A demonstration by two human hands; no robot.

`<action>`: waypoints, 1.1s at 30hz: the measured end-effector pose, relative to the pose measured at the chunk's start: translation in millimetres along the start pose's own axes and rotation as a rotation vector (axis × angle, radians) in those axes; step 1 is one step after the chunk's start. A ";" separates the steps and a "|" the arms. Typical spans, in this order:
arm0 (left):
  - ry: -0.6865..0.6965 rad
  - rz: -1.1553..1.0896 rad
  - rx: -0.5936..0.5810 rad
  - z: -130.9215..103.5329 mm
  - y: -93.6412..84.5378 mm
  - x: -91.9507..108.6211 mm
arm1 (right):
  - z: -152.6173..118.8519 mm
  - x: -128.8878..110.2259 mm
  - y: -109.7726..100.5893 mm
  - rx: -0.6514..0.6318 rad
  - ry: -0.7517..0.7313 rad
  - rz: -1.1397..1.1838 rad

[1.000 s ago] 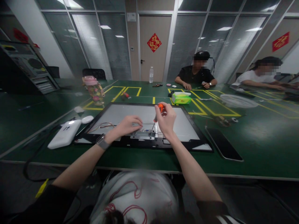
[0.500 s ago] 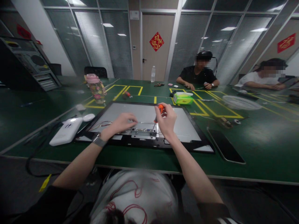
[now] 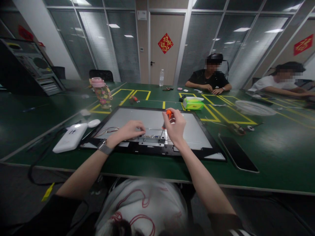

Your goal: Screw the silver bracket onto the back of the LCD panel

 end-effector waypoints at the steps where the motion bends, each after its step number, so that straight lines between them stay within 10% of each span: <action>1: 0.001 -0.016 -0.008 -0.6 -0.4 0.4 | 0.5 0.1 0.3 -0.026 -0.005 0.018; 25: 0.036 -0.126 -0.157 -1.1 9.5 -3.9 | 8.3 0.5 -1.9 -0.294 -0.022 0.305; 33: 0.059 -0.135 -0.124 -3.8 5.4 1.4 | 13.9 -6.8 -15.8 -0.581 0.061 0.462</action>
Point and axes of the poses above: each hand's wrist, its own z-axis towards the middle knuckle, its own y-axis out of the palm, x = y × z, the point moved 3 cm from there along z, towards the middle knuckle, and after that the axes turned 10 degrees about -x, right-handed, at the moved point
